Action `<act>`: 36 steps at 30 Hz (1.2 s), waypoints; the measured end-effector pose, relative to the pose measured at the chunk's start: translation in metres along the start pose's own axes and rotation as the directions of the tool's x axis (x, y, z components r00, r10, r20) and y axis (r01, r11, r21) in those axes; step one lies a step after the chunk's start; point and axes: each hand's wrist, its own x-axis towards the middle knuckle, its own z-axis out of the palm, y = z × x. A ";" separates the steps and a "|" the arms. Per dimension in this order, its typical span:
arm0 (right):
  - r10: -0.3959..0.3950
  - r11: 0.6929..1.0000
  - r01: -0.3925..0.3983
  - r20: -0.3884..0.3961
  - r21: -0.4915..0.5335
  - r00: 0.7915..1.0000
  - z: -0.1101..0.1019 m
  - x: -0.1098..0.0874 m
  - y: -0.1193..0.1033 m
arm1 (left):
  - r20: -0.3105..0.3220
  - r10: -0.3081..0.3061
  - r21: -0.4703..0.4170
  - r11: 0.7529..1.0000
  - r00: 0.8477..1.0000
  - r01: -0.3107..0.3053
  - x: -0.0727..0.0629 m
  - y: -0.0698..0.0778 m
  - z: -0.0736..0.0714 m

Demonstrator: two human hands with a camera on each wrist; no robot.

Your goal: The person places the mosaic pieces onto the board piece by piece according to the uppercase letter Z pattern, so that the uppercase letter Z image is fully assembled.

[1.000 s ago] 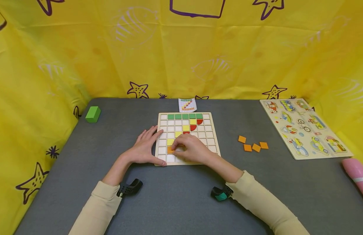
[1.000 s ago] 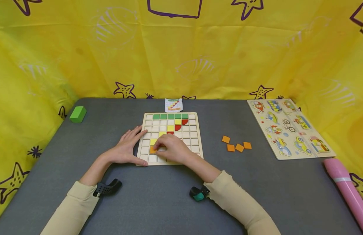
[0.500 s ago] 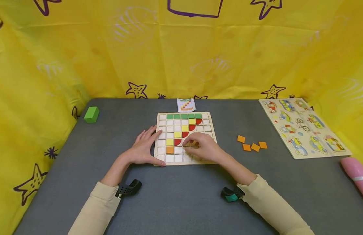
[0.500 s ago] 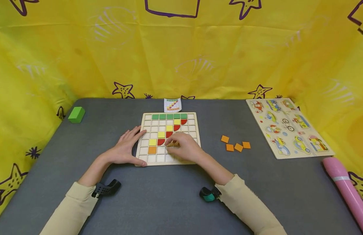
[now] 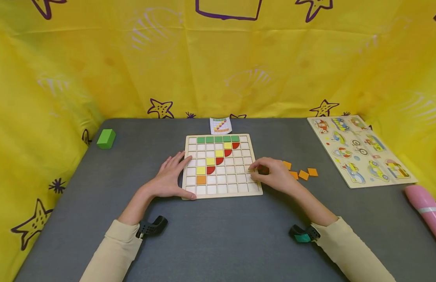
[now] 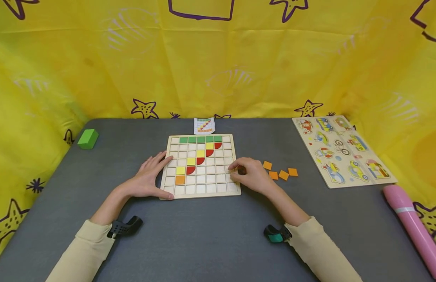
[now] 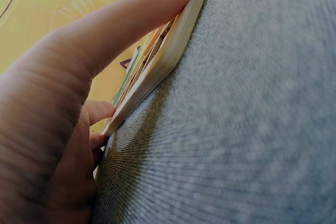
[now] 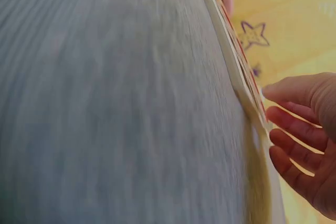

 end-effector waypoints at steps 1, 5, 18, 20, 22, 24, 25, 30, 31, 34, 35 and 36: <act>0.004 1.000 -0.004 -0.010 -0.014 1.000 -0.002 -0.002 0.004 | 0.000 -0.001 0.001 1.000 1.000 0.001 0.000 0.000 0.000; 0.016 0.997 -0.020 -0.053 -0.077 0.998 -0.012 -0.010 0.016 | 0.000 -0.003 0.001 1.000 1.000 0.003 0.000 0.000 0.000; 0.075 0.979 -0.097 -0.128 -0.178 0.989 -0.049 -0.030 0.042 | -0.001 -0.006 -0.002 1.000 1.000 0.006 0.000 0.001 0.000; 0.093 0.980 -0.112 -0.119 -0.166 0.989 -0.053 -0.032 0.044 | -0.001 -0.005 -0.001 1.000 1.000 0.005 0.000 0.001 0.000; 0.109 0.978 -0.127 -0.112 -0.165 0.988 -0.057 -0.034 0.046 | -0.004 -0.004 -0.007 1.000 1.000 0.004 0.000 0.001 0.000; 0.120 0.976 -0.138 -0.109 -0.170 0.987 -0.059 -0.035 0.048 | -0.007 -0.002 -0.014 1.000 1.000 0.002 -0.001 0.001 0.000; 0.124 0.974 -0.142 -0.109 -0.178 0.986 -0.060 -0.036 0.049 | -0.008 -0.002 -0.015 1.000 1.000 0.002 -0.001 0.001 0.000; 0.121 0.966 -0.142 -0.107 -0.214 0.987 -0.064 -0.036 0.053 | -0.010 -0.003 -0.012 1.000 1.000 0.003 -0.001 0.001 0.000; 0.123 0.966 -0.143 -0.103 -0.214 0.987 -0.064 -0.036 0.054 | -0.010 -0.002 -0.009 1.000 1.000 0.002 -0.001 0.001 0.000; 0.128 0.965 -0.147 -0.098 -0.216 0.987 -0.064 -0.035 0.055 | -0.010 -0.001 -0.013 1.000 1.000 0.001 -0.001 0.001 0.000; 0.130 0.965 -0.148 -0.097 -0.215 0.987 -0.064 -0.034 0.055 | -0.010 0.000 -0.013 1.000 1.000 0.000 -0.001 0.001 0.000; 0.131 0.965 -0.150 -0.096 -0.217 0.987 -0.063 -0.034 0.055 | -0.010 0.000 -0.013 1.000 1.000 0.000 -0.001 0.001 0.000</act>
